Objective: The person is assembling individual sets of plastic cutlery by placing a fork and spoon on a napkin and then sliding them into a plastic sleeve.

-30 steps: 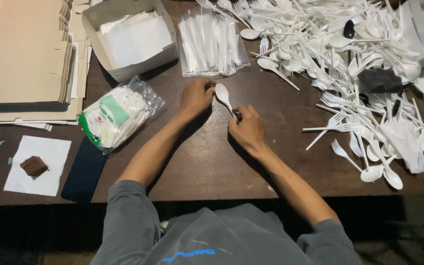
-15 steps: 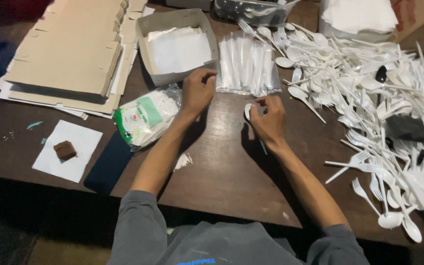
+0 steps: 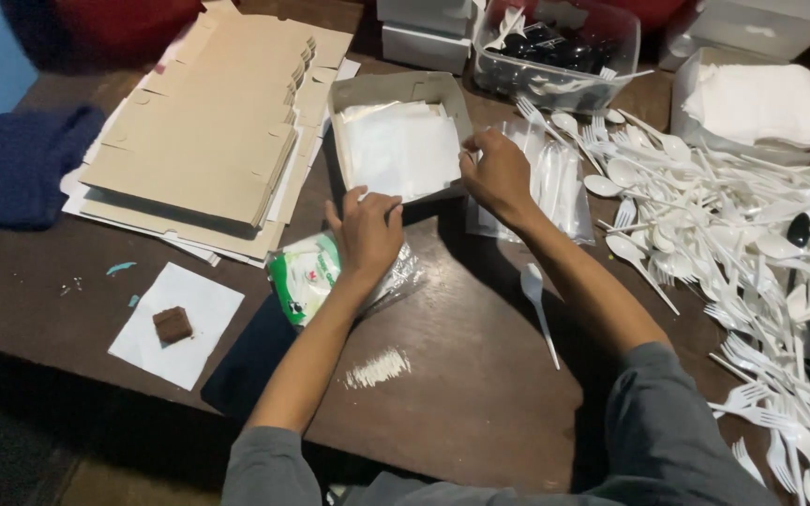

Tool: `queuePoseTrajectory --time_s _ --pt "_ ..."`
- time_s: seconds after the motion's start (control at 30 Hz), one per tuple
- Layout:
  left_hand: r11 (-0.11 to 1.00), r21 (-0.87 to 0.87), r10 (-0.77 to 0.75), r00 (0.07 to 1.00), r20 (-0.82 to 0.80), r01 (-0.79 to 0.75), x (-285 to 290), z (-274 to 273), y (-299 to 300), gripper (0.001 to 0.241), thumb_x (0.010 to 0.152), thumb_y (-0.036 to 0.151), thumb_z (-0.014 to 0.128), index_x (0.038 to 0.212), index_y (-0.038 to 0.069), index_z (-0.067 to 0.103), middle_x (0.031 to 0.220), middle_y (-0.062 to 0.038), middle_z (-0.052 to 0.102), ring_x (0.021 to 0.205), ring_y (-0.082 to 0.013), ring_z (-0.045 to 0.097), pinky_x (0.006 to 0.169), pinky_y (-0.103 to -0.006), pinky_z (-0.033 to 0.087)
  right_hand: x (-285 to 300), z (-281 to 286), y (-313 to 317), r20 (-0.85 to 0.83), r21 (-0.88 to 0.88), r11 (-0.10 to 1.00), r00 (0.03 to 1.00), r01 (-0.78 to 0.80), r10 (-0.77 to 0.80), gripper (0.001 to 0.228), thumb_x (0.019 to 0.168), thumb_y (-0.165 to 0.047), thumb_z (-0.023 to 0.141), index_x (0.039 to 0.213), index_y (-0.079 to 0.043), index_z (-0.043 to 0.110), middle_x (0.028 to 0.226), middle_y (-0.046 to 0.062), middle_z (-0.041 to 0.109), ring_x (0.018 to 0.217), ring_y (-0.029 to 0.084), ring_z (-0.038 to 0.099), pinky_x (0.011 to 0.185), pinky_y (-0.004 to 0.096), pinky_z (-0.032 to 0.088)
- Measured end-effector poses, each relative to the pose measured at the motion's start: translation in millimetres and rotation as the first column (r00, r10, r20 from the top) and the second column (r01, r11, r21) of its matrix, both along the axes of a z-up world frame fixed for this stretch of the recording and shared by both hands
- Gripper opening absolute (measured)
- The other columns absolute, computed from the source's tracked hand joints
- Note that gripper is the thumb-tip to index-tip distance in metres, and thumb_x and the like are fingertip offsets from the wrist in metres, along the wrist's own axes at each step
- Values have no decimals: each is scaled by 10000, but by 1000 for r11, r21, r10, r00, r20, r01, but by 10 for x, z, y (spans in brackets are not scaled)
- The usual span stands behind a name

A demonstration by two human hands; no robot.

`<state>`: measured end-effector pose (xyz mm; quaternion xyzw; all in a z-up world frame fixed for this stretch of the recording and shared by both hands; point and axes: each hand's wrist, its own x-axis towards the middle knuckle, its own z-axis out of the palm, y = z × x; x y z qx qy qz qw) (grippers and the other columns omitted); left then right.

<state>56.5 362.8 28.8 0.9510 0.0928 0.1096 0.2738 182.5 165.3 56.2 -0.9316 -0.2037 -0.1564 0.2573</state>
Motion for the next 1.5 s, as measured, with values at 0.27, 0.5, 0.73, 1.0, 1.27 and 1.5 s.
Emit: queuePoseTrajectory --time_s 0.27,0.5,0.73,1.0,1.27,1.5 --pt "999 -36 -11 997 81 14 45 -140 53 168 940 302 657 1045 256 780 992 43 732 1224 -195 530 1108 -511 291 744 -43 488 -71 -428 901 997 -70 44 349 831 -149 738 1159 -30 762 1129 198 732 1028 392 711 820 532 593" --pt "999 -29 -30 985 168 35 17 -137 38 136 843 300 668 903 261 783 860 41 711 1068 -182 557 984 -457 327 1308 -731 537 61 -674 738 993 -34 101 238 915 -191 639 1031 -39 780 958 184 760 923 388 741 810 499 532" --pt "999 -35 -21 980 199 28 -30 -77 27 134 833 252 675 903 226 787 848 13 715 1057 -199 567 982 -462 342 817 -318 602 15 -715 698 997 -39 71 240 904 -63 630 1086 24 761 1001 174 761 969 363 662 824 453 314" --pt "999 -47 -19 984 177 28 -64 -3 0 138 849 229 677 920 214 794 855 5 728 1060 -195 578 987 -462 344 1340 -784 383 5 -677 736 1000 9 -8 282 884 9 626 1125 70 759 768 151 761 777 333 737 842 488 295" --pt "998 -52 -19 989 145 27 -61 -36 1 149 867 251 668 944 240 795 882 19 737 1061 -185 579 1001 -460 348 1054 -392 312 -34 -632 775 999 1 -30 124 867 -39 678 840 -37 799 656 121 732 673 320 753 648 415 380" --pt "998 -46 -38 994 104 43 -99 90 1 149 911 232 670 991 223 796 936 -1 755 1084 -197 583 1027 -477 338 708 139 255 8 -262 963 998 -63 67 214 845 -221 727 914 -24 777 999 211 644 958 398 672 735 469 572"
